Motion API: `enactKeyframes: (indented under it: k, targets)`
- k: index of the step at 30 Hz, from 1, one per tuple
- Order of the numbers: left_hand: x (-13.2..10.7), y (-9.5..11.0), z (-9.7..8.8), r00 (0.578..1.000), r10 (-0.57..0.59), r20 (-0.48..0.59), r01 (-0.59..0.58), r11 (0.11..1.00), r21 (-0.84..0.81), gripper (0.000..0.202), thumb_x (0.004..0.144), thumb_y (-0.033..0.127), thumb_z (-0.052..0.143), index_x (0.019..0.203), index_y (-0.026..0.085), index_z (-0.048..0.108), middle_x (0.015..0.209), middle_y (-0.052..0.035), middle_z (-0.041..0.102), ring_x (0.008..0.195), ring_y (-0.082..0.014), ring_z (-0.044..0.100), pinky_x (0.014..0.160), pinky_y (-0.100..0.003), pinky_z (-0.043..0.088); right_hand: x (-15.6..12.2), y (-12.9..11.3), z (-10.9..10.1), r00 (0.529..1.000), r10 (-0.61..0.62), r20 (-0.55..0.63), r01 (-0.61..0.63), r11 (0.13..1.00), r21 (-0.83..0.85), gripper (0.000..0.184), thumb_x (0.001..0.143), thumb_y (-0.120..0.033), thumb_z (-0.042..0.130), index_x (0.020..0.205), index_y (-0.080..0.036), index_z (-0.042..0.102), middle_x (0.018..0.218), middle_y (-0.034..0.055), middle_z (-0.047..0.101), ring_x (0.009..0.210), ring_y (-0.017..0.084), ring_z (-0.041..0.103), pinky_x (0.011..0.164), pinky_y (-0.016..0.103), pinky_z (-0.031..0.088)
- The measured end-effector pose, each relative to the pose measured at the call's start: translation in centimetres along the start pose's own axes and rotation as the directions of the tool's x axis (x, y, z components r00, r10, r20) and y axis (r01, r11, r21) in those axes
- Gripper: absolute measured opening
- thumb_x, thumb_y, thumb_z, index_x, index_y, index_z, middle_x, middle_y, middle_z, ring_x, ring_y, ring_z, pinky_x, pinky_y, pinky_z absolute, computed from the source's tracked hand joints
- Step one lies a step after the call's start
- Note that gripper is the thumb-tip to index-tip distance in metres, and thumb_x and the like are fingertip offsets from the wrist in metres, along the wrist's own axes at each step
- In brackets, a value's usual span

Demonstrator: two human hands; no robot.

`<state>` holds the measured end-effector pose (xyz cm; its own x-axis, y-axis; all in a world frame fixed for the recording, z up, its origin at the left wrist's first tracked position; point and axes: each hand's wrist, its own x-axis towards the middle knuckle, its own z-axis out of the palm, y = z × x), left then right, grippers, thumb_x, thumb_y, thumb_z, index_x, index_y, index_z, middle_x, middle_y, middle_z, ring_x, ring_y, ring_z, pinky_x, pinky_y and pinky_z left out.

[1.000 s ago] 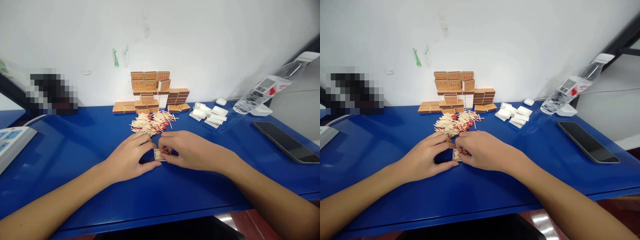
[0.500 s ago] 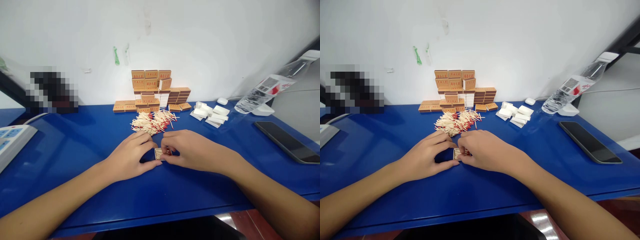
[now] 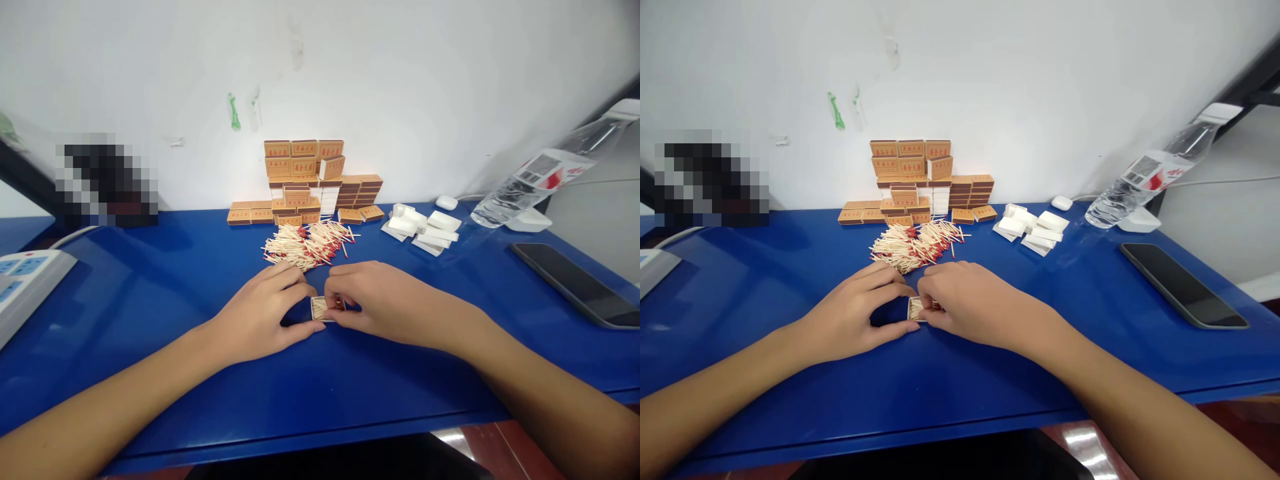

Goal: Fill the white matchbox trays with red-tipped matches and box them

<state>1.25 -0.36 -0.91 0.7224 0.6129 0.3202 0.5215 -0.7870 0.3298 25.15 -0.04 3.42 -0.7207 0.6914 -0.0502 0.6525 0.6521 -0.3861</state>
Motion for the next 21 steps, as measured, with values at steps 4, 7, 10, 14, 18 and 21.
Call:
enactKeyframes:
  k: [4,7,10,14,18,21]
  targets:
    - [0.01,0.0,-0.01,1.0,-0.001,-0.002,0.001,1.0,-0.004,0.028,0.098,0.044,0.071,0.111,0.019,0.072,0.105,-0.0093,0.069,0.103,-0.0277,0.063,0.095,-0.044,0.053,-0.19,-0.02,-0.09,1.0,0.002,0.01,-0.002,1.0,-0.02,0.008,0.095,-0.018,0.069,0.087,-0.018,0.067,0.091,0.0026,0.069,0.079,0.016,0.059,0.072,0.03,0.037]
    - [0.04,0.02,-0.02,1.0,0.002,0.001,-0.002,1.0,-0.003,0.029,0.099,0.044,0.07,0.111,0.018,0.072,0.105,-0.0094,0.069,0.103,-0.0275,0.063,0.095,-0.044,0.053,-0.29,-0.01,-0.19,1.0,-0.001,0.019,0.001,1.0,-0.027,0.012,0.095,-0.017,0.068,0.084,-0.018,0.064,0.09,0.0019,0.068,0.076,0.015,0.057,0.07,0.03,0.036]
    - [0.07,0.03,-0.04,1.0,-0.002,0.004,0.002,1.0,0.0,0.029,0.099,0.045,0.07,0.111,0.019,0.072,0.105,-0.0096,0.068,0.103,-0.0276,0.062,0.094,-0.045,0.053,-0.34,0.03,-0.28,0.999,-0.013,0.034,0.013,1.0,-0.005,0.013,0.095,-0.016,0.068,0.083,-0.019,0.064,0.091,0.0016,0.068,0.075,0.015,0.056,0.069,0.03,0.036]
    - [0.09,0.0,-0.08,1.0,-0.007,0.005,0.007,1.0,0.0,0.029,0.099,0.045,0.07,0.111,0.019,0.072,0.105,-0.0096,0.069,0.103,-0.0275,0.062,0.095,-0.045,0.053,-0.36,0.11,-0.34,0.999,-0.016,0.043,0.016,1.0,0.009,0.013,0.095,-0.015,0.067,0.083,-0.019,0.065,0.09,0.0018,0.068,0.075,0.015,0.057,0.069,0.03,0.036]
    - [0.06,-0.02,-0.04,1.0,0.002,-0.001,-0.002,1.0,-0.003,0.029,0.099,0.045,0.071,0.112,0.02,0.072,0.104,-0.0092,0.068,0.103,-0.0275,0.063,0.094,-0.044,0.053,-0.25,0.14,-0.3,1.0,-0.015,0.016,0.015,1.0,0.027,0.008,0.092,-0.015,0.067,0.086,-0.019,0.066,0.088,0.0018,0.069,0.076,0.015,0.057,0.069,0.029,0.036]
    - [0.02,0.03,0.0,1.0,0.003,-0.003,-0.003,1.0,-0.004,0.029,0.099,0.045,0.07,0.112,0.018,0.072,0.104,-0.0094,0.068,0.102,-0.0275,0.062,0.094,-0.045,0.053,-0.15,0.11,-0.24,1.0,0.005,-0.028,-0.005,1.0,0.025,0.004,0.092,-0.017,0.067,0.09,-0.019,0.067,0.09,0.0022,0.07,0.076,0.015,0.057,0.07,0.029,0.037]
